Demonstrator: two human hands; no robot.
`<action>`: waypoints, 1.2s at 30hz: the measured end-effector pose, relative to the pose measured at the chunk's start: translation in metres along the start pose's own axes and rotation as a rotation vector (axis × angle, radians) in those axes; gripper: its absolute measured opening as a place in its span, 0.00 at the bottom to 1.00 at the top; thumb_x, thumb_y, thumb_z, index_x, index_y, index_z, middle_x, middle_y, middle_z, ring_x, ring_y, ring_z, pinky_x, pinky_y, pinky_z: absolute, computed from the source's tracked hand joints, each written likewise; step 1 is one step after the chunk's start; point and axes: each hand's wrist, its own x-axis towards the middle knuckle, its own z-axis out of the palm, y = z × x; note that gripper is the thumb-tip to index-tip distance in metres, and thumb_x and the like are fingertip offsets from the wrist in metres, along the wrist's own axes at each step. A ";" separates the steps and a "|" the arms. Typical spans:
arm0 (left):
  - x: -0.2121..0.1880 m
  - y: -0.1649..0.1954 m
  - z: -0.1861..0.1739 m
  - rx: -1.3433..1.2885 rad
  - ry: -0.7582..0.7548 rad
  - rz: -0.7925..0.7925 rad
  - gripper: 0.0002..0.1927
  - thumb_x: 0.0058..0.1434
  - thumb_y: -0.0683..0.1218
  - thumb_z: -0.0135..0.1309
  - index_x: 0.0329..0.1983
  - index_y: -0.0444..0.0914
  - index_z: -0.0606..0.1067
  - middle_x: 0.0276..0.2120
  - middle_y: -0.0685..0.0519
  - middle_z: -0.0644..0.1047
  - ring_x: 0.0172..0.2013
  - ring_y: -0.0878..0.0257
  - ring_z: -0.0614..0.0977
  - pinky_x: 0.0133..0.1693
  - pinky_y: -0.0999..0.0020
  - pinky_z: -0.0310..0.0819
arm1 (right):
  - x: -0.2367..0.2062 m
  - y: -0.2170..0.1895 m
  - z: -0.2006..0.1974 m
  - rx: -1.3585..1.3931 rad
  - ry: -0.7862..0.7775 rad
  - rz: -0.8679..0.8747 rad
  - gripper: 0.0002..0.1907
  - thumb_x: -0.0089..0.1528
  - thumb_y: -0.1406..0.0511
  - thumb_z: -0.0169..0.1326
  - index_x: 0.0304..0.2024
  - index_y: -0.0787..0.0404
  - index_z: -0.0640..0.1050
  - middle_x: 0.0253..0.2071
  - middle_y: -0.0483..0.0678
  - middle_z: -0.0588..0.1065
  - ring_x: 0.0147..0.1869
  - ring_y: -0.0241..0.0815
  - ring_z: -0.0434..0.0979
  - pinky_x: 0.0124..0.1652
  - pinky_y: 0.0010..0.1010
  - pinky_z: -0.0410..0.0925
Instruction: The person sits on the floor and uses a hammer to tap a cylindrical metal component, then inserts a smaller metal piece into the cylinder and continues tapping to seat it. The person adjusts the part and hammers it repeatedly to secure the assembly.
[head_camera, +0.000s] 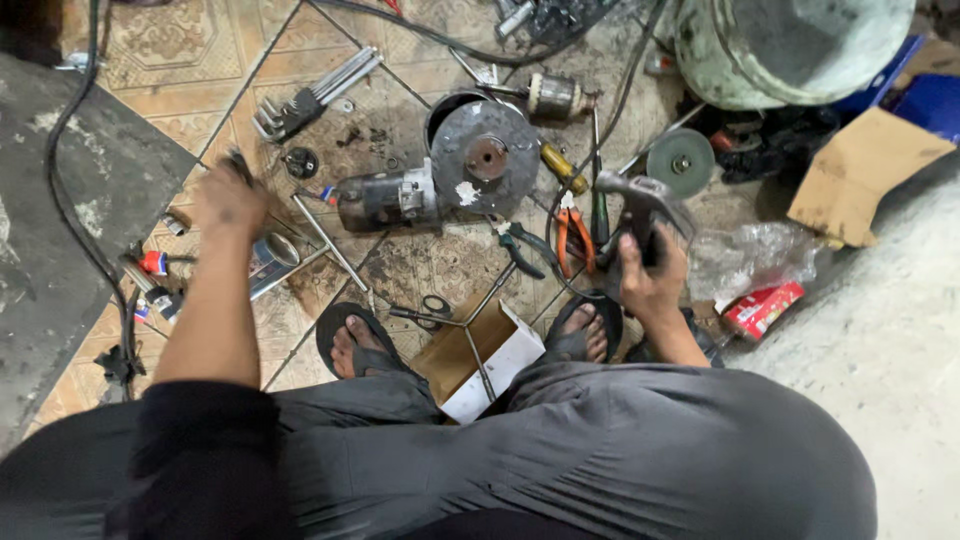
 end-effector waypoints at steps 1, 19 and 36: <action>-0.003 0.008 -0.015 -0.123 0.083 0.043 0.19 0.61 0.48 0.61 0.49 0.30 0.75 0.40 0.33 0.80 0.42 0.37 0.83 0.45 0.46 0.77 | 0.002 -0.001 0.000 0.039 0.026 0.004 0.11 0.70 0.65 0.56 0.49 0.68 0.76 0.34 0.46 0.74 0.37 0.35 0.73 0.40 0.28 0.68; -0.091 0.237 -0.098 -0.764 -0.003 0.823 0.16 0.66 0.36 0.59 0.55 0.34 0.71 0.46 0.39 0.79 0.47 0.42 0.83 0.46 0.57 0.78 | 0.036 -0.039 -0.033 -0.073 -0.100 -0.183 0.12 0.67 0.68 0.60 0.52 0.66 0.77 0.34 0.54 0.77 0.33 0.47 0.78 0.37 0.35 0.69; -0.083 0.235 -0.073 -0.643 -0.045 0.809 0.19 0.58 0.33 0.55 0.53 0.35 0.74 0.45 0.45 0.80 0.43 0.49 0.85 0.46 0.60 0.81 | 0.134 -0.155 -0.055 -0.492 -0.617 -0.733 0.33 0.63 0.60 0.54 0.72 0.41 0.65 0.35 0.51 0.72 0.22 0.50 0.75 0.21 0.41 0.70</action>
